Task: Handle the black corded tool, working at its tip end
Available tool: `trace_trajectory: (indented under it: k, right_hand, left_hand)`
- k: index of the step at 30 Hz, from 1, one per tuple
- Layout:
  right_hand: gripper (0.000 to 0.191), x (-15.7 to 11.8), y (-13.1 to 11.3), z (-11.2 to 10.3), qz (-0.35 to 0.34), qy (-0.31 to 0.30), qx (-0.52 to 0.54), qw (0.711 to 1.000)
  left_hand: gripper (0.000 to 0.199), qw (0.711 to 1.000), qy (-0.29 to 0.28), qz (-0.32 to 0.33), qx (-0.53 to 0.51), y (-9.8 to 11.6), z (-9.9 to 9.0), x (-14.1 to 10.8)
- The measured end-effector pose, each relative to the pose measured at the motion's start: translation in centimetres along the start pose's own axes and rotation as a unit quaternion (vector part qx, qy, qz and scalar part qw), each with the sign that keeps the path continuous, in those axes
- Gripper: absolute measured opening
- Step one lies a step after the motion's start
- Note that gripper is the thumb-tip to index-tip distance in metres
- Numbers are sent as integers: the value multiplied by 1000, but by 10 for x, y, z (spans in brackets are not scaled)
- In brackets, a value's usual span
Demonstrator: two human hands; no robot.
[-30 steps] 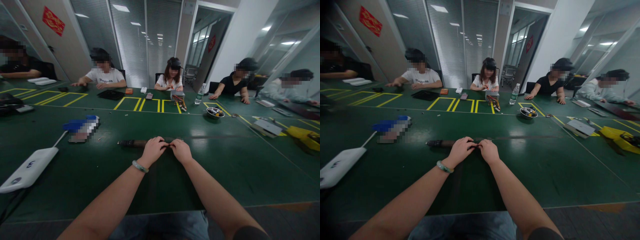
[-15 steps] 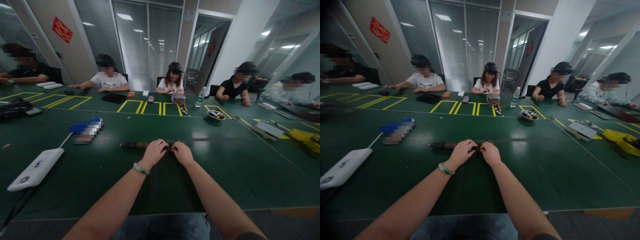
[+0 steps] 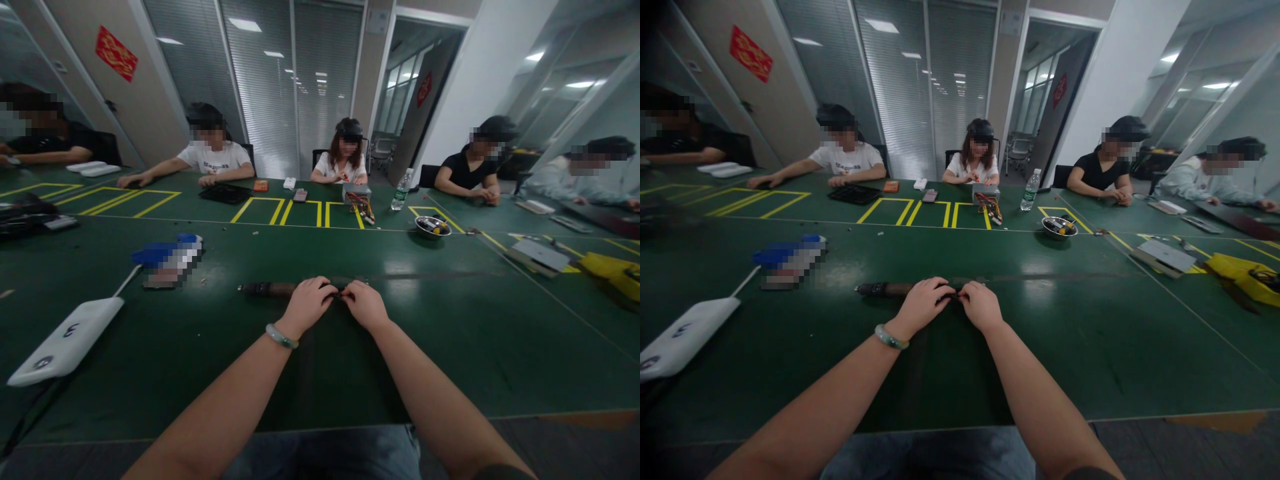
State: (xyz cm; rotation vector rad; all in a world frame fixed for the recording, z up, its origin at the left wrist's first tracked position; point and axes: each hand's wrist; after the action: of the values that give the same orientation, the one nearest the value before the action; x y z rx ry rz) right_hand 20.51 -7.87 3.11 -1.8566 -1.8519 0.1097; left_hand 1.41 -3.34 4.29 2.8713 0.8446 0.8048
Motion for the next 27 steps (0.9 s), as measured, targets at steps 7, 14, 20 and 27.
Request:
trace_trajectory:
  k: [7,14,20,27]
  right_hand:
    - [6,0,1,-1,-5,3,-6,1000]
    - [5,1,4,1,3,-1,38,999]
    - [6,2,5,5,11,14,41,999]
    - [8,5,4,3,15,21,6,1000]
  left_hand:
    - [23,1000,0,-4,-6,0,1,0]
    - [21,1000,3,-2,-6,1,-1,0]
    - [23,1000,-1,1,0,2,-1,0]
    - [24,1000,3,9,7,4,0,-1]
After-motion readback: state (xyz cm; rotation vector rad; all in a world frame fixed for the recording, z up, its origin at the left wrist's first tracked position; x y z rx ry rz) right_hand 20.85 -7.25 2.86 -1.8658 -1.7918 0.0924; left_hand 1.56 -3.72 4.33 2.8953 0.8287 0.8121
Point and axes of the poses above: each hand's wrist, its own x-axis towards the middle knuckle, its own z-axis out of the palm, y = z × x, and after that the axes turned 7 degrees about z, right-handed
